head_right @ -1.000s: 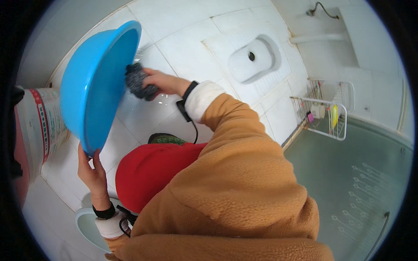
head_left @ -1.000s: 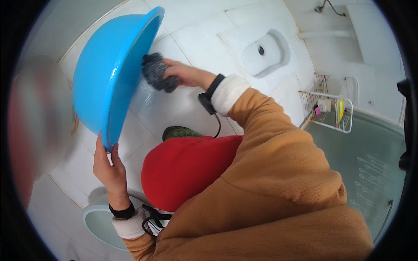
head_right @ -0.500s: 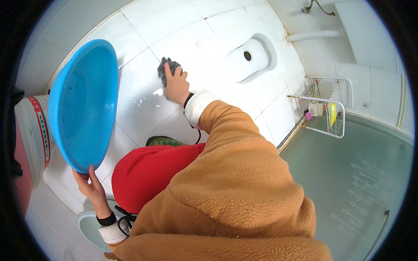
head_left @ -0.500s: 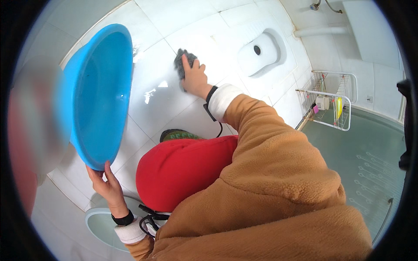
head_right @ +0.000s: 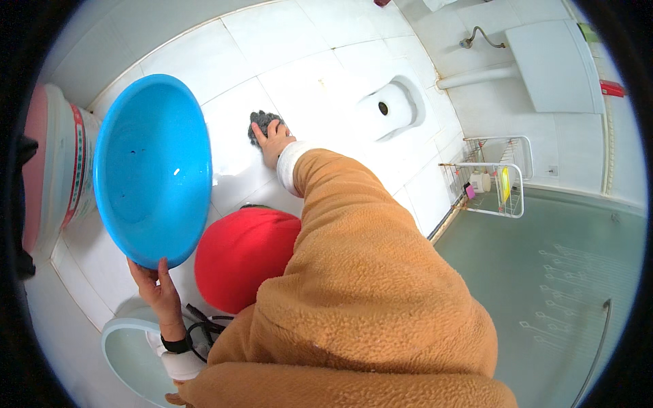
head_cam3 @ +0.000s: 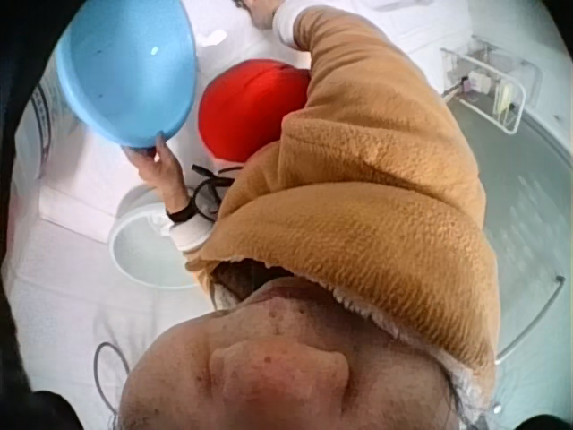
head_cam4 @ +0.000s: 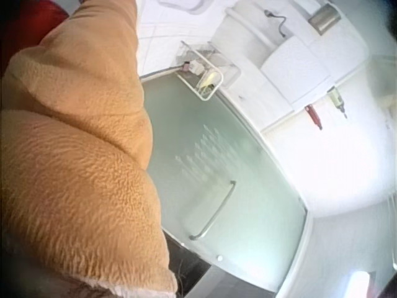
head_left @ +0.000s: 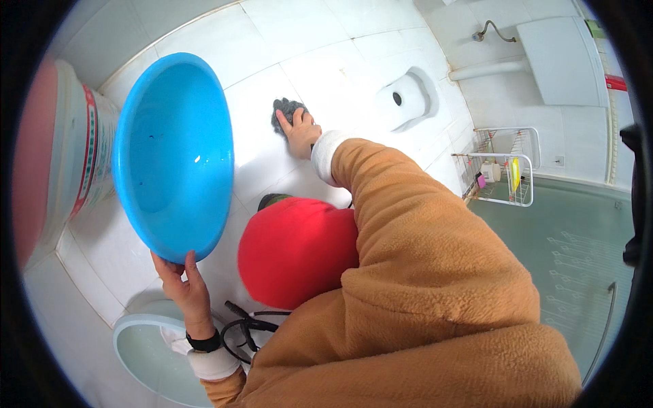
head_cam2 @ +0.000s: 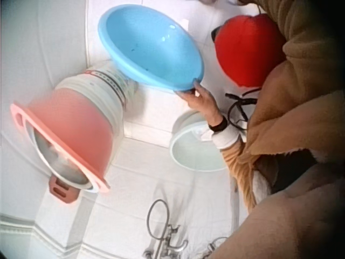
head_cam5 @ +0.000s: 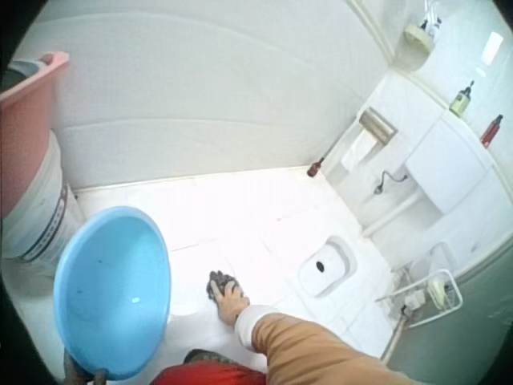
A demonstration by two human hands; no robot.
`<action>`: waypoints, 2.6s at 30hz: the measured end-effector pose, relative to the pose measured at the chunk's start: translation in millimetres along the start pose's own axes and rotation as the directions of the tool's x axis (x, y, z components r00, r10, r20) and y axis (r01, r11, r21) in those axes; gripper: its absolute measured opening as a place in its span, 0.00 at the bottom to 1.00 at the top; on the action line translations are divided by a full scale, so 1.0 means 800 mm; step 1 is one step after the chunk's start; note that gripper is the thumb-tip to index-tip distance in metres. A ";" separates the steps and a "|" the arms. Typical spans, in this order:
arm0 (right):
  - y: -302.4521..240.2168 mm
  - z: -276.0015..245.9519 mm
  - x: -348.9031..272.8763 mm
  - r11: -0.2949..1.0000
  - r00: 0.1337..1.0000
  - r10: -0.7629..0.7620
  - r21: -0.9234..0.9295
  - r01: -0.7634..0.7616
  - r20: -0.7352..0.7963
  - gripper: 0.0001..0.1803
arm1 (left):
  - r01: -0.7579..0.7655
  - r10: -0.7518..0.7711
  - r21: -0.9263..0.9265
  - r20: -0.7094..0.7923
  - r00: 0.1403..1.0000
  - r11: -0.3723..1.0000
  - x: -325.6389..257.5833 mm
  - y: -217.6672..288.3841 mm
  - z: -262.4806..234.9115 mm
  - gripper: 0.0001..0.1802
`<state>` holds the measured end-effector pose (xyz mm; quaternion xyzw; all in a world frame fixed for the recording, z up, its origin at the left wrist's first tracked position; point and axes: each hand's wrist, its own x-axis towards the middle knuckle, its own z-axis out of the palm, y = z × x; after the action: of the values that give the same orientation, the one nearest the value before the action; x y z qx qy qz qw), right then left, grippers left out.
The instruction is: The person hand washes a white cloth in a light green basin, then transfers it to a blue basin for rinsing. They wring out the cloth and place it into a pink bucket. The person then cleans the floor with a sponge and refills the blue basin with water from the tap.
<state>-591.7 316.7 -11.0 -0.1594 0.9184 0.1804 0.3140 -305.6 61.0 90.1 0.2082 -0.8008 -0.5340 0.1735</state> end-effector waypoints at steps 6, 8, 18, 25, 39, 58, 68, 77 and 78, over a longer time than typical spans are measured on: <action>0.017 -0.003 -0.019 0.958 0.983 0.097 0.282 -0.049 -0.158 0.50 | 0.115 -0.119 -0.252 -0.002 0.993 0.961 -0.053 -0.030 -0.012 0.39; 0.047 0.004 -0.044 0.957 0.955 0.201 0.252 -0.144 -0.217 0.46 | 0.113 -0.117 -0.315 0.006 0.993 0.942 -0.061 -0.036 -0.018 0.39; 0.319 0.145 -0.350 0.641 0.708 0.699 0.349 -0.684 0.102 0.21 | 0.206 -0.215 -0.281 -0.002 0.977 0.937 -0.037 -0.043 0.001 0.38; 0.455 0.265 -0.420 0.021 0.543 0.814 0.923 -0.385 0.207 0.15 | 0.476 -0.465 -0.395 0.130 0.876 0.786 -0.050 -0.081 0.024 0.35; 0.338 0.339 -0.095 0.178 0.453 0.715 0.488 -0.855 0.533 0.40 | 0.813 -0.749 -0.417 0.359 0.557 0.406 -0.050 -0.064 0.199 0.17; 0.639 0.199 0.012 -0.580 0.288 0.809 0.621 0.527 0.512 0.32 | 0.805 -0.768 -0.388 0.292 0.570 0.450 -0.025 -0.061 0.174 0.25; 0.720 0.025 0.080 -0.390 0.025 0.828 0.544 0.743 0.560 0.31 | 0.708 -0.766 -0.429 0.055 0.640 0.560 0.013 0.013 0.257 0.16; 0.676 0.054 0.055 -0.768 0.278 0.632 0.538 0.348 0.723 0.27 | 0.410 -0.442 -0.246 -0.090 0.893 0.878 0.096 0.163 0.262 0.20; 0.652 0.025 0.074 -0.800 0.360 0.570 0.399 0.447 0.739 0.27 | 0.406 -0.433 -0.259 -0.056 0.900 0.876 0.095 0.165 0.256 0.20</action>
<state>-837.9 775.8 57.6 0.6270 0.3804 -0.6439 -0.2180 -492.1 227.2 140.8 0.3839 -0.6546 -0.6397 0.1222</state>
